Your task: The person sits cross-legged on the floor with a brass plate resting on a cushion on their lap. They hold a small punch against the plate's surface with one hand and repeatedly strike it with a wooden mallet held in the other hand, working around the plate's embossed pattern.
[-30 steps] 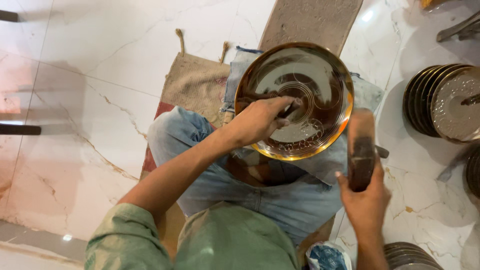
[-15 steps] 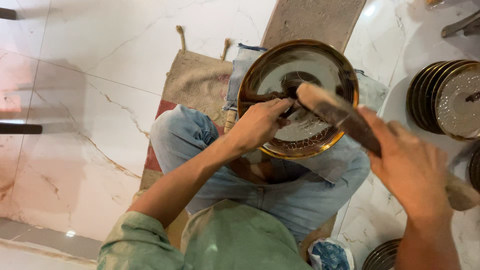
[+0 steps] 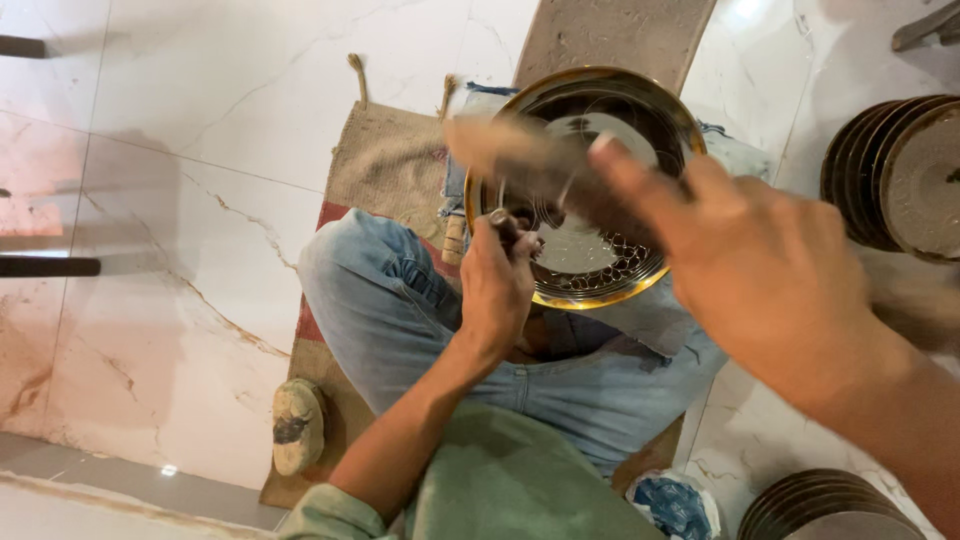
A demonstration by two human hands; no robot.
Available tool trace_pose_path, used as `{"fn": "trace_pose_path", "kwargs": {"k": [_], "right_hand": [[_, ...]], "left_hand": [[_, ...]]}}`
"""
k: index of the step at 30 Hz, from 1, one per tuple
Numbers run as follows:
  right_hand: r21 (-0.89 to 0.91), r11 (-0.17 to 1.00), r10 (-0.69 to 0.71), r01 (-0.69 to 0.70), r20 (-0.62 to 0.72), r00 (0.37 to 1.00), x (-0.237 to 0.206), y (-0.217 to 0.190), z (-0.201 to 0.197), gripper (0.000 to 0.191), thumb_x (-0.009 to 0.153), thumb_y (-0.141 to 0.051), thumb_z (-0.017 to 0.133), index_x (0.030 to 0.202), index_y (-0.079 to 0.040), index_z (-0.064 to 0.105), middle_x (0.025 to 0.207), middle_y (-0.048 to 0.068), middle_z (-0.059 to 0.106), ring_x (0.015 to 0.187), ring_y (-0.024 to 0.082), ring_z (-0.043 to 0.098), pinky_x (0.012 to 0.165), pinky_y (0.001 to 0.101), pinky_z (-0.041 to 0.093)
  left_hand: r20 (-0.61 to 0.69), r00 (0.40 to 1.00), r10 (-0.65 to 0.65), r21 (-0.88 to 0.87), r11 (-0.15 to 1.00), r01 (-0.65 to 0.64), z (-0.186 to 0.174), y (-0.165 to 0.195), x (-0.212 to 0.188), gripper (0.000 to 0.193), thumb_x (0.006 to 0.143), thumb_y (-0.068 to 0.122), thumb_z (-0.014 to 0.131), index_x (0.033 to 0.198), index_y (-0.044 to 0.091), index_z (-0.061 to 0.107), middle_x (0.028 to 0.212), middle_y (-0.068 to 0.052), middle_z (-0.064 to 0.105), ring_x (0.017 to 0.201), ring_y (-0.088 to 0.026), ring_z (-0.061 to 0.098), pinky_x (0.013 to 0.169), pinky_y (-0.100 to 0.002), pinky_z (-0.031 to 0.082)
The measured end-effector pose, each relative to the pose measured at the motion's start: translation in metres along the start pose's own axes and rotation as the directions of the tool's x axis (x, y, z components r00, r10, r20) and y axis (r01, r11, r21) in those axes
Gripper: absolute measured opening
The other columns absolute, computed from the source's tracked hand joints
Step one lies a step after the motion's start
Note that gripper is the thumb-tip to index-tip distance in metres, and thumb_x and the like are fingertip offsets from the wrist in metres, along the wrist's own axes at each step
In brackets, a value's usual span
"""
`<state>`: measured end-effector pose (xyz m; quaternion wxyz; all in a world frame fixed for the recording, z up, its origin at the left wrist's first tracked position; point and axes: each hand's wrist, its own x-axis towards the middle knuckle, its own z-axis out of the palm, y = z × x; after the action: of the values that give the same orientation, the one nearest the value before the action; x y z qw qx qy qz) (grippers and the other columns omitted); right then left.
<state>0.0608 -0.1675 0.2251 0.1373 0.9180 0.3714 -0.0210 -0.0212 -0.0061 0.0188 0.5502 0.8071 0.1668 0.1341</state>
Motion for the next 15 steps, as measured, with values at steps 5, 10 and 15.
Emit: {"fn": "trace_pose_path", "kwargs": {"k": [5, 10, 15], "right_hand": [[-0.189, 0.967, -0.185, 0.168, -0.076, 0.98, 0.004, -0.013, -0.006, 0.079, 0.091, -0.009, 0.065, 0.162, -0.038, 0.044, 0.081, 0.003, 0.058, 0.067, 0.017, 0.067, 0.061, 0.0323, 0.06], [-0.244, 0.94, -0.278, 0.238, -0.145, 0.95, 0.007, -0.023, -0.009, 0.076, 0.09, -0.013, 0.063, 0.159, -0.04, 0.046, 0.079, 0.001, 0.056, 0.063, 0.016, 0.063, 0.059, 0.0307, 0.058], [-0.22, 0.926, -0.351, 0.307, -0.204, 0.914, 0.012, -0.025, -0.01, 0.075, 0.091, -0.014, 0.063, 0.158, -0.042, 0.046, 0.078, 0.001, 0.057, 0.063, 0.015, 0.063, 0.057, 0.0291, 0.055]], "left_hand": [[-0.107, 0.993, -0.05, -0.045, 0.998, 0.046, 0.006, -0.003, -0.015, 0.028, 0.094, 0.0, 0.069, 0.115, -0.003, 0.05, 0.096, -0.019, 0.073, 0.087, -0.038, 0.073, 0.075, -0.045, 0.056], [-0.189, 0.98, 0.06, 0.041, 0.998, -0.053, 0.007, -0.004, -0.025, 0.031, 0.092, -0.001, 0.074, 0.114, -0.003, 0.052, 0.099, -0.02, 0.072, 0.09, -0.038, 0.073, 0.077, -0.044, 0.057], [-0.168, 0.985, 0.037, -0.056, 0.997, -0.047, 0.006, -0.003, -0.028, 0.027, 0.089, -0.004, 0.073, 0.113, -0.002, 0.06, 0.1, -0.02, 0.075, 0.089, -0.035, 0.075, 0.078, -0.043, 0.059]]}}
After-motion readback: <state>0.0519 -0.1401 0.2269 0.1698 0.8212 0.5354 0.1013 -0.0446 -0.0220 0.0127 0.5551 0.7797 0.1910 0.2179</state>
